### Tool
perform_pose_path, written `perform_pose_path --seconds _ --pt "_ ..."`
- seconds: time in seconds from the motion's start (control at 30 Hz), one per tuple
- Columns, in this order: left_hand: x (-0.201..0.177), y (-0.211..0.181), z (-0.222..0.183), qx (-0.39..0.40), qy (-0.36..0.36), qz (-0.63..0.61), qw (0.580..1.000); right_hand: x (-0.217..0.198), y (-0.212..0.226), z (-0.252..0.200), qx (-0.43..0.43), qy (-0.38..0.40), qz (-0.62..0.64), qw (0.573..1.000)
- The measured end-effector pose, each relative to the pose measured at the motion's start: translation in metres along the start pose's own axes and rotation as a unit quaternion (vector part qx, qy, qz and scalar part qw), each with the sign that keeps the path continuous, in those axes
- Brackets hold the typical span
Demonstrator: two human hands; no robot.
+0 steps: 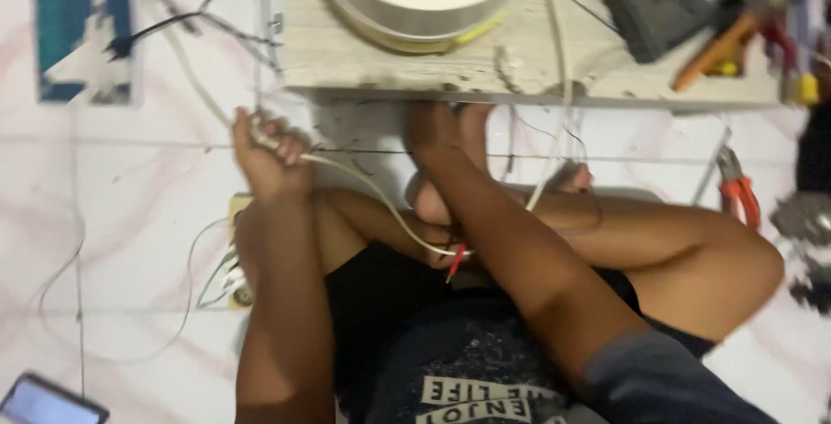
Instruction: The person opens the lid of a small rice cooker, wipes its inner pot and lid with a tissue, then handles the power cord and plug, testing the cord with multimeter probes. They plug the cooker into a power strip and press its switch, and the cooker's indicator light turns on.
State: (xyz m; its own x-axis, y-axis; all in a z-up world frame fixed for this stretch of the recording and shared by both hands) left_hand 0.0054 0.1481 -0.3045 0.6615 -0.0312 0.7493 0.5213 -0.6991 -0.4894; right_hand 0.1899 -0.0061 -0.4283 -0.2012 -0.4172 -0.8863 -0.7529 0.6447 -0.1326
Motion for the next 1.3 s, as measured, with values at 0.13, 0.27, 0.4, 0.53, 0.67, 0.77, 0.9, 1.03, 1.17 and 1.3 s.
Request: perform_pose_path --seconds 0.13,0.27,0.4,0.53,0.67,0.77,0.9,1.03,1.17,1.3 --pt "0.002 -0.004 -0.004 -0.006 -0.015 0.047 0.999 0.009 0.011 0.016 0.048 -0.155 0.131 0.978" --pt "-0.002 -0.004 0.002 0.014 0.003 0.041 0.999 -0.001 0.007 0.012 0.023 -0.229 0.102 0.968" --pt "0.001 -0.003 -0.002 0.025 0.009 0.061 0.998 -0.018 0.007 -0.003 -0.01 -0.274 0.115 0.955" --pt "-0.001 -0.003 0.002 0.015 0.02 0.059 0.998 -0.071 -0.006 -0.054 -0.154 -0.182 0.082 0.968" --pt "-0.003 -0.003 0.002 0.009 0.016 0.054 0.998 -0.16 -0.049 -0.145 -0.197 -0.049 0.499 0.842" --pt "-0.006 -0.001 0.006 0.01 0.016 0.051 0.999 -0.075 -0.051 -0.11 -0.154 -0.019 0.664 0.731" --pt "-0.012 -0.002 0.011 -0.007 0.013 0.055 0.998 -0.146 -0.106 -0.196 -0.111 -0.004 0.85 0.516" --pt "-0.007 -0.001 0.005 0.003 0.019 0.064 0.998 -0.126 -0.153 -0.221 -0.123 0.026 0.941 0.314" --pt "-0.013 -0.001 0.008 0.014 0.02 0.066 0.998 -0.045 -0.176 -0.196 -0.191 0.081 0.934 0.292" --pt "-0.02 -0.004 0.005 0.022 0.01 0.069 0.997 -0.048 -0.173 -0.193 -0.211 0.12 0.939 0.242"
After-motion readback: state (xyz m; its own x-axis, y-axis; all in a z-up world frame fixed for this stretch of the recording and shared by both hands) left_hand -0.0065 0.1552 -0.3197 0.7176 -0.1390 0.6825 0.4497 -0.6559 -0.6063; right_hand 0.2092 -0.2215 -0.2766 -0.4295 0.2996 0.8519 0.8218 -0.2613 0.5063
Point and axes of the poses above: each hand's wrist, its own z-axis towards the middle knuckle, its own x-axis out of the palm, y = z × x, the point moved 1 cm from there along z, towards the middle knuckle, and after that the axes turned 15 degrees about y, right-handed, at the moved point
